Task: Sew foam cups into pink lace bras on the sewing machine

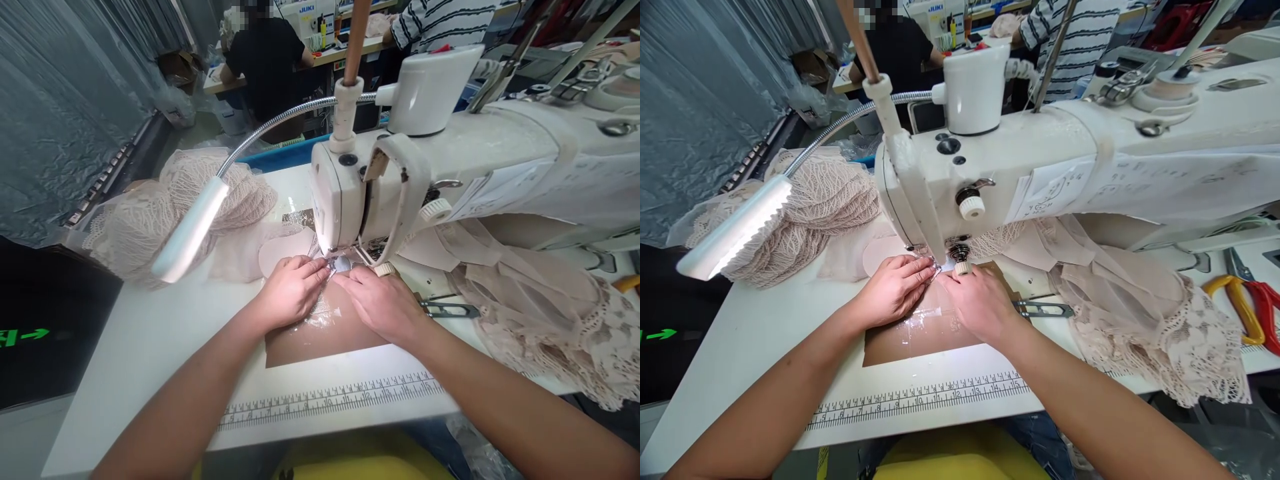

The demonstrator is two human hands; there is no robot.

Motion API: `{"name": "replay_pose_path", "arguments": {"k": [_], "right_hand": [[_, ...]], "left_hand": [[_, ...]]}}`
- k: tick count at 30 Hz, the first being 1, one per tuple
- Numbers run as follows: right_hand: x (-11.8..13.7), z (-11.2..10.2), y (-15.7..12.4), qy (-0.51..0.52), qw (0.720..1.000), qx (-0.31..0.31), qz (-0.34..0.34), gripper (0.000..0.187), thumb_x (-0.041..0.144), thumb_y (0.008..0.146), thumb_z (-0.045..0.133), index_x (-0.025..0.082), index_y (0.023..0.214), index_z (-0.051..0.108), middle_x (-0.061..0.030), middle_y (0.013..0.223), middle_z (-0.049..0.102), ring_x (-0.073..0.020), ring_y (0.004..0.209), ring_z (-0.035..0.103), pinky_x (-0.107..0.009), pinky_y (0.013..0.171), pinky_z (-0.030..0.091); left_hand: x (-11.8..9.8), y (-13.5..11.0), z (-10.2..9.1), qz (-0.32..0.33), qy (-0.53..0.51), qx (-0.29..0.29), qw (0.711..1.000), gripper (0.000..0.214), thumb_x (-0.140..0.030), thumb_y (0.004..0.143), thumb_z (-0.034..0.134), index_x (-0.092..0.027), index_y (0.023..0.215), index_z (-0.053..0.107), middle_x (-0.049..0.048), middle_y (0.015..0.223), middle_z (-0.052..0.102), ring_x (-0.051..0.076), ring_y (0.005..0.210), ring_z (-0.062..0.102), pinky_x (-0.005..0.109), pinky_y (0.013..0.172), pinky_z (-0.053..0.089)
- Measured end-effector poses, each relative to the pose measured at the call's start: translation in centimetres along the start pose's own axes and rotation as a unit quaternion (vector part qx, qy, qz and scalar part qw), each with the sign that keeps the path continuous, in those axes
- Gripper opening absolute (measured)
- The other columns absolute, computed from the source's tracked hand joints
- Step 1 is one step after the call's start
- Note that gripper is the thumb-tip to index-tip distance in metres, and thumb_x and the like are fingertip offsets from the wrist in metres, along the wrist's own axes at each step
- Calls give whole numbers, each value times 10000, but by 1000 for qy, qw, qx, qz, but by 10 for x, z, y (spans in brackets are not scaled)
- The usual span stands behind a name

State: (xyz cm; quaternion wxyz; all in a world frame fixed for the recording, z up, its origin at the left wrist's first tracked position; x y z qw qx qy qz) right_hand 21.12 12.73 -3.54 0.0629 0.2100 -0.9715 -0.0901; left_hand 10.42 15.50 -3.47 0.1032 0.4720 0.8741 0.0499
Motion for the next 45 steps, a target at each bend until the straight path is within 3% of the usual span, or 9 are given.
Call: {"name": "replay_pose_path", "arguments": {"k": [14,19,24,28,34,39,45], "right_hand": [[-2,1,-1,11,1000,-13,-8,369,128,854,442,241,1132,656,-19,794,617,-153,657,487,-293,560,266],[-4,-1,-2,27,999,-22,-6,394,106,833,448,239,1137,662,-16,809,643,-155,653,498,-293,586,301],[-14,0,-5,39,999,-16,30,364,121,859,424,213,1103,677,-40,823,672,-166,665,521,-285,628,354],[-17,2,-6,43,998,-12,34,366,148,890,399,211,1129,670,-54,866,681,-162,660,525,-280,634,376],[-16,-2,-7,42,998,-29,29,344,150,882,423,207,1106,678,-51,862,689,-172,680,546,-284,643,383],[-12,-4,-8,73,997,-31,14,331,144,886,421,217,1090,671,-33,878,698,-168,715,583,-279,670,399],[-6,-4,-7,100,994,-32,-9,296,150,882,436,215,1023,688,-47,915,694,-173,785,615,-283,715,419]], "left_hand": [[5,0,-2,-33,19,1,999,407,-318,942,392,-183,1303,521,120,1336,534,303,1182,462,481,925,391],[6,-4,-11,-95,71,39,992,470,-438,935,396,-156,1296,501,142,1316,522,329,1129,475,455,821,445],[-9,-13,-24,-119,48,133,983,410,-453,928,411,-146,1121,601,123,1023,622,266,873,570,366,675,481],[-20,-11,-26,-103,18,140,985,321,-360,941,397,-144,979,631,94,882,616,238,818,581,354,688,486],[-33,-5,-13,-37,-29,79,996,290,-272,939,404,-131,1072,619,125,1080,602,234,947,545,364,818,477],[-38,-7,-8,-30,3,71,997,358,-277,946,377,-147,1238,539,123,1255,538,236,925,508,387,810,460],[-39,-8,-6,-24,28,74,997,392,-306,955,354,-160,1281,514,116,1307,507,245,928,490,393,801,442]]}}
Point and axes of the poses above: each hand's wrist, its own y-axis towards the middle knuckle, its own z-axis out of the palm, x = y × z, the point moved 8 cm from there along y, towards the middle knuckle
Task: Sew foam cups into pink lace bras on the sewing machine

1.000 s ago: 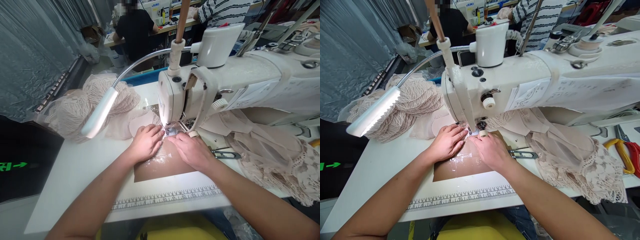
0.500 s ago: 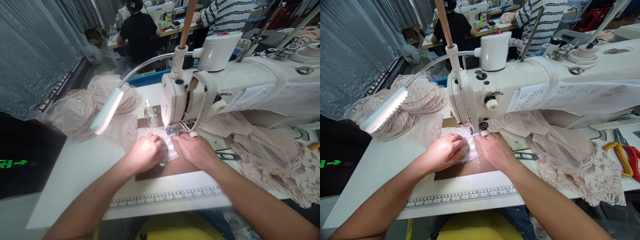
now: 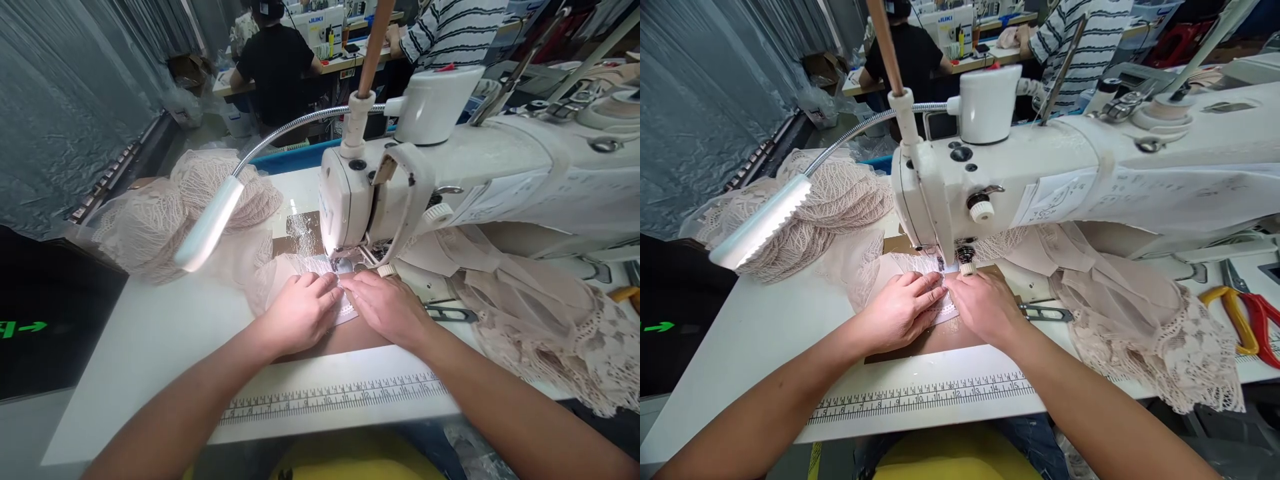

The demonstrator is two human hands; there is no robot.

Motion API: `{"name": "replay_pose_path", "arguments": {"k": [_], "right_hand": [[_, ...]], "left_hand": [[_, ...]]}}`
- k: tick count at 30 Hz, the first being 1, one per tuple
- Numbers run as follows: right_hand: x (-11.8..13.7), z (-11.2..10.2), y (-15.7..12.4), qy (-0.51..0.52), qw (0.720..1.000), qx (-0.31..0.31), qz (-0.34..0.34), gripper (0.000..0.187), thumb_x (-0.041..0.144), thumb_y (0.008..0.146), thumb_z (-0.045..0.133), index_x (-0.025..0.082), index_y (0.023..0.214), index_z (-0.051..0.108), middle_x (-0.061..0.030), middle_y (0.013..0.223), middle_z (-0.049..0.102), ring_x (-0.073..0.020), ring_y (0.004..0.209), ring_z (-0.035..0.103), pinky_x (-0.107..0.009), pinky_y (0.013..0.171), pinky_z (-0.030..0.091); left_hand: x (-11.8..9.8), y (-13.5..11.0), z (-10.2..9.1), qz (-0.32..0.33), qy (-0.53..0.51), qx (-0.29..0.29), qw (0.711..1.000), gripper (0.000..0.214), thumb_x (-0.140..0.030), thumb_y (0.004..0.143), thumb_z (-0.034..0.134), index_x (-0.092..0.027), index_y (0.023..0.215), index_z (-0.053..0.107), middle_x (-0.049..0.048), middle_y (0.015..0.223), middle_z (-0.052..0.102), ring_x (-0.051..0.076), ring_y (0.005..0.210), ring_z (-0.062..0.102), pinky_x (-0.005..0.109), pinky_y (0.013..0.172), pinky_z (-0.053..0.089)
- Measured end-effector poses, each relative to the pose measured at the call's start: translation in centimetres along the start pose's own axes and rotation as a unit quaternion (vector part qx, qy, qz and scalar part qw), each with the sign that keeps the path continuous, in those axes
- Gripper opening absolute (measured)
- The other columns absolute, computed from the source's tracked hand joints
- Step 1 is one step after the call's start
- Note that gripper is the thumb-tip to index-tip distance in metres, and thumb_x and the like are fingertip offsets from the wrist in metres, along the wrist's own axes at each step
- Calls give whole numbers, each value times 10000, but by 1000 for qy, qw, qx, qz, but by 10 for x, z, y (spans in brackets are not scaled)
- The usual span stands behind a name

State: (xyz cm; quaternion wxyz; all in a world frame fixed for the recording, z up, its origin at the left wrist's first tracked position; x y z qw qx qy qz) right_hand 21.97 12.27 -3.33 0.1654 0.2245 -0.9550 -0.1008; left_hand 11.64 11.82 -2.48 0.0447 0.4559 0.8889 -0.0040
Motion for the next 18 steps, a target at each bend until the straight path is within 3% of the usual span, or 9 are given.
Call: {"name": "replay_pose_path", "arguments": {"k": [8,12,14,16,18], "right_hand": [[0,-1,1,17,1000,8,7,295,187,911,423,217,1056,678,-53,866,683,-177,776,605,-283,693,422],[1,-3,2,25,1000,5,10,291,189,916,414,213,1047,673,-52,859,685,-176,760,605,-283,689,424],[2,-5,3,32,999,4,6,290,181,913,413,214,1042,670,-53,879,689,-177,771,610,-283,689,426],[3,-6,3,38,999,5,1,287,171,906,418,218,1041,667,-52,898,693,-178,779,614,-283,686,429],[2,-6,3,43,999,8,1,290,156,896,425,220,1050,662,-51,917,695,-179,788,619,-284,686,433]], "left_hand": [[11,2,0,4,-10,2,1000,415,-345,947,371,-170,1299,504,118,1345,484,263,976,493,421,840,440],[9,-1,-7,25,-59,24,998,452,-419,858,528,-145,1215,561,143,1270,528,280,1012,512,422,859,460],[6,-2,-8,31,-82,33,996,329,-348,841,553,-137,1083,621,140,1165,582,265,989,541,395,844,476],[7,-2,-8,20,-94,25,995,206,-218,880,466,-129,923,646,127,1039,627,232,923,572,358,805,488],[11,0,-8,4,-115,7,993,261,-144,905,383,-127,831,634,114,938,649,211,867,587,329,764,491]]}}
Point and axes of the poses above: each hand's wrist, its own y-axis towards the middle knuckle, its own z-axis out of the palm, x = y × z, the point moved 8 cm from there along y, towards the middle knuckle
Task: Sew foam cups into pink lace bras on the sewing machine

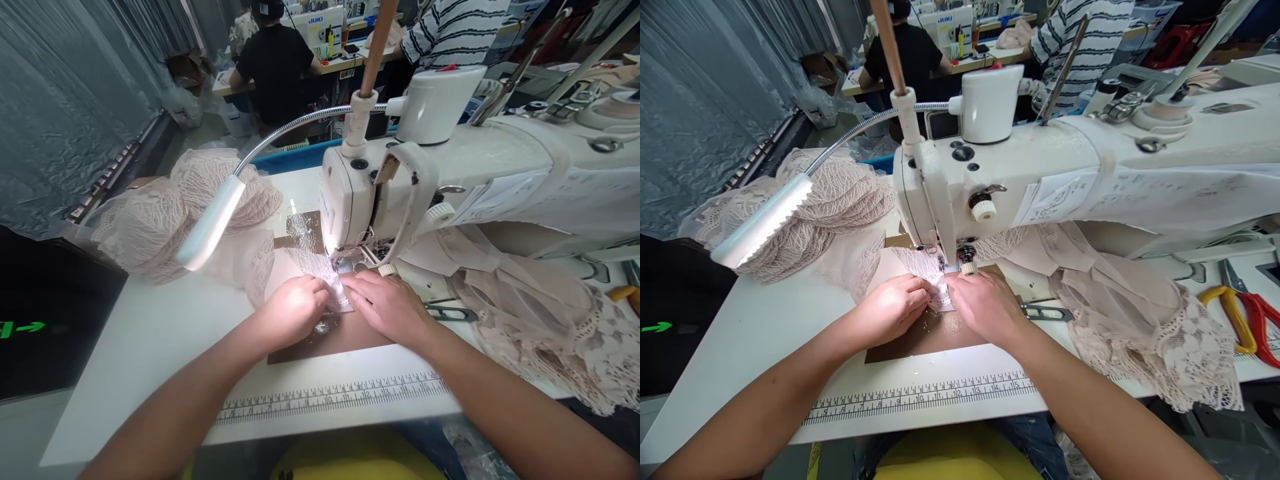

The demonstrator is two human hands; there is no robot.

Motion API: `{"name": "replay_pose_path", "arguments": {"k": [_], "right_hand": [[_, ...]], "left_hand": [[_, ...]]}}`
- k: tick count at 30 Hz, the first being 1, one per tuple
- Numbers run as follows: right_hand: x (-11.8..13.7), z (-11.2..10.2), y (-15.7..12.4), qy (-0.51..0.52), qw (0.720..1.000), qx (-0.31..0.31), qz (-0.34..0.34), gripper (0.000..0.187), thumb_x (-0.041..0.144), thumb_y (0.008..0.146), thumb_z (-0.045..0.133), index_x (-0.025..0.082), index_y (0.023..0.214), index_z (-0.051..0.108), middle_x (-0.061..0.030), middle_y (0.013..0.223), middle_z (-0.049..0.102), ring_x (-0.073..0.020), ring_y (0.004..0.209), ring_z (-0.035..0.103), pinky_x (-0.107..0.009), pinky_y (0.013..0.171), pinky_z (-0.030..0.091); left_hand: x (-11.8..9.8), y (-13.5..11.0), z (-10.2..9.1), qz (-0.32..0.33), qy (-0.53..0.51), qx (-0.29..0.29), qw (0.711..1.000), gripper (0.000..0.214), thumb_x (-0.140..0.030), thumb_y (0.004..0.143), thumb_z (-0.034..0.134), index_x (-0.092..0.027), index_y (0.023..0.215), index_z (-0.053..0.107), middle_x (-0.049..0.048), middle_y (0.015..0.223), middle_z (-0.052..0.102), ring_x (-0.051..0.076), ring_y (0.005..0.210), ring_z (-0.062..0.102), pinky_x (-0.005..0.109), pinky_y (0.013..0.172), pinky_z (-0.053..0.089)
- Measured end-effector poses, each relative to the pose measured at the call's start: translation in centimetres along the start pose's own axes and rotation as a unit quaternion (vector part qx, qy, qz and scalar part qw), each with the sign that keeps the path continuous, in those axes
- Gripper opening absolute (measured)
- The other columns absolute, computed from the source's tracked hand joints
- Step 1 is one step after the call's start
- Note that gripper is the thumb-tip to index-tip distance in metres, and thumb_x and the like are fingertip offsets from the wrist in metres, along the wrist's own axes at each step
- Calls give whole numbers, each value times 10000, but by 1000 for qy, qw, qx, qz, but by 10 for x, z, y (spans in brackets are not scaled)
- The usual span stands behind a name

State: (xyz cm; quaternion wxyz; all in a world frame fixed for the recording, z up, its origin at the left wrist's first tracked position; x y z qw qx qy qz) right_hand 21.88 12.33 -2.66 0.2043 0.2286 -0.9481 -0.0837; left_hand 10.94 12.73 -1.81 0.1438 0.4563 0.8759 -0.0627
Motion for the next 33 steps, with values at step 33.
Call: {"name": "replay_pose_path", "arguments": {"k": [33], "right_hand": [[14,2,-6,-20,998,-33,-44,347,221,932,431,178,669,654,-6,622,511,-130,615,437,-253,627,353]], "left_hand": [[10,5,10,3,121,-36,992,419,-356,964,351,-145,1285,516,123,1348,507,236,907,515,387,780,426]]}}
Point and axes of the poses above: each hand's wrist, its own y-axis towards the middle knuckle, its own z-axis out of the palm, x = y × z, the point moved 8 cm from there along y, towards the middle knuckle
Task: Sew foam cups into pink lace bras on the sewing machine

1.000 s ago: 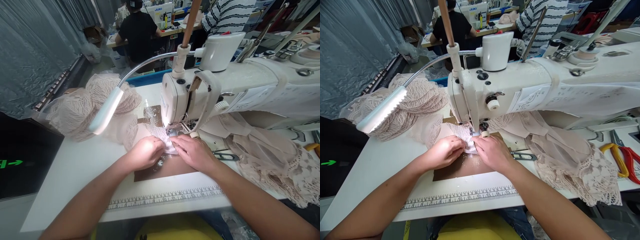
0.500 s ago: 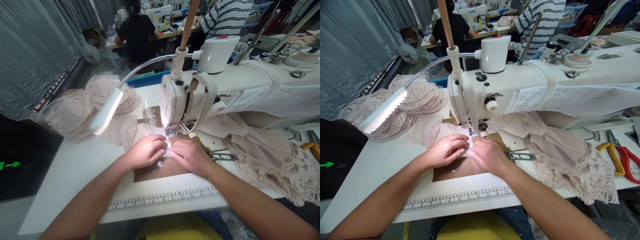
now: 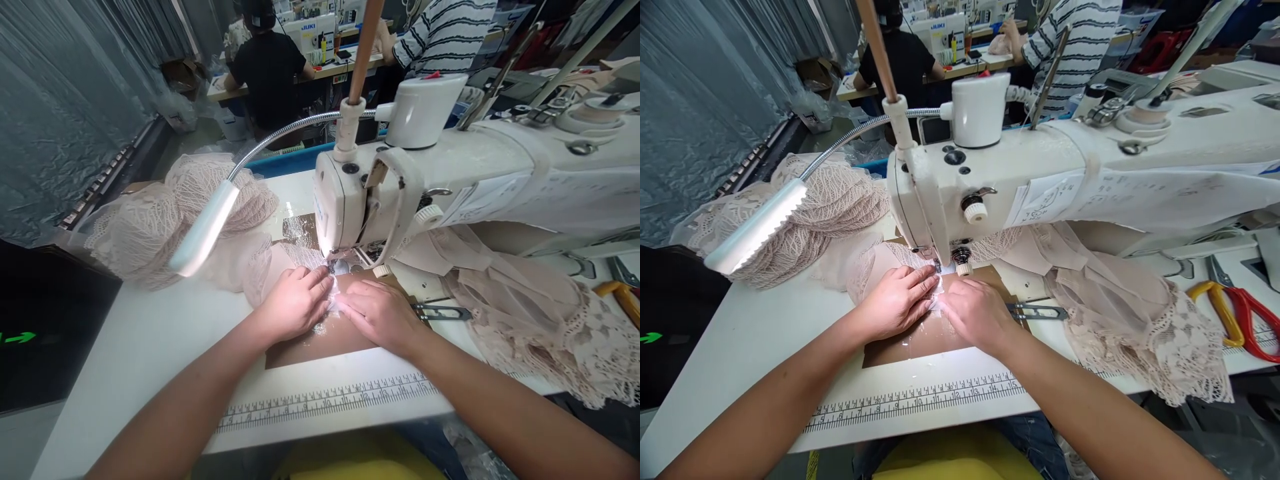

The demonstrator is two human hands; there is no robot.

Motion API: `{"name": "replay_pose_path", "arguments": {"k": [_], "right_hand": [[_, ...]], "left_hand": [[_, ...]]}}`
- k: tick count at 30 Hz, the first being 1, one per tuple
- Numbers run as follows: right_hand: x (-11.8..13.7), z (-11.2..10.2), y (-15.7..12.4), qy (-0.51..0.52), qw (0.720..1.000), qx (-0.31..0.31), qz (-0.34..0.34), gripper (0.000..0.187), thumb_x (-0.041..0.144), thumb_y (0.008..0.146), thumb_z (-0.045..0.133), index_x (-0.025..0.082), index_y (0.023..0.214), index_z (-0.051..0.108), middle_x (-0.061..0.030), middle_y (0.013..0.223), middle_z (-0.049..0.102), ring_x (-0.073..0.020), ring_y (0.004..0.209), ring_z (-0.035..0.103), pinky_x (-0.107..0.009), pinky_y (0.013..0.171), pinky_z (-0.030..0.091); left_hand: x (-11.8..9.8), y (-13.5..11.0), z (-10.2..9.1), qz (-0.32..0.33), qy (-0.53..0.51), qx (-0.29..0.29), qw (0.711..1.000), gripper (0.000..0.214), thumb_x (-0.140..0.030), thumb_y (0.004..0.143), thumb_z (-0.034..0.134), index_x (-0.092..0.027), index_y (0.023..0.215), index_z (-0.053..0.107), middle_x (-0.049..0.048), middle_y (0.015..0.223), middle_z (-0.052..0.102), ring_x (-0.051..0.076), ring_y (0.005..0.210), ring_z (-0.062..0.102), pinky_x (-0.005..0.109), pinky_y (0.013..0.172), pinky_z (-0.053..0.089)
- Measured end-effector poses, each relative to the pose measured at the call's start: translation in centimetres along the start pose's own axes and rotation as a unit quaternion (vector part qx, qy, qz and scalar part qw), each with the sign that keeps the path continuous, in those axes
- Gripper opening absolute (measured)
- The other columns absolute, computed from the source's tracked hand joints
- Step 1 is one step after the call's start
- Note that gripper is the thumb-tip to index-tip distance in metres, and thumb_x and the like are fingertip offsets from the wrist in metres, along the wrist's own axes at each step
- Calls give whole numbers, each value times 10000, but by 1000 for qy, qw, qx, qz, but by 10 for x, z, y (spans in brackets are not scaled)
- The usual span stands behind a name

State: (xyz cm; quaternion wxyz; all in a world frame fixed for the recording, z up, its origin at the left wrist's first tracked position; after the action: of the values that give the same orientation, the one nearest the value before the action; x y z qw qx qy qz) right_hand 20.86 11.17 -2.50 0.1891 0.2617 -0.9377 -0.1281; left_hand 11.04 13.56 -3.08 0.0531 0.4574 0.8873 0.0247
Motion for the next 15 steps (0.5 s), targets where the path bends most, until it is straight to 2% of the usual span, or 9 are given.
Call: {"name": "replay_pose_path", "arguments": {"k": [7,15], "right_hand": [[0,3,0,-38,999,4,-13,325,226,940,422,177,804,713,-14,638,534,-141,633,450,-260,631,359],[-4,8,0,-55,998,19,2,259,226,919,462,199,1004,706,-28,719,596,-164,694,506,-278,661,377]], "left_hand": [[-4,-3,-1,3,-3,-10,1000,389,-300,981,322,-148,1271,533,89,1334,537,233,966,515,385,800,418],[6,2,0,-1,-2,-26,1000,396,-291,973,338,-137,1277,540,98,1344,538,243,956,506,406,830,426]]}}
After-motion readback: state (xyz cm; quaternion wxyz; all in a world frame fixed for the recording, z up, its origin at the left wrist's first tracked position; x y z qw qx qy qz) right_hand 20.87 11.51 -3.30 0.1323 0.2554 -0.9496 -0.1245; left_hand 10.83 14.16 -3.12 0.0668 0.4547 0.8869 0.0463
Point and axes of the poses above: each hand's wrist, its own y-axis towards the middle knuckle, its own z-axis out of the palm, x = y × z, the point moved 8 cm from there along y, towards the middle knuckle
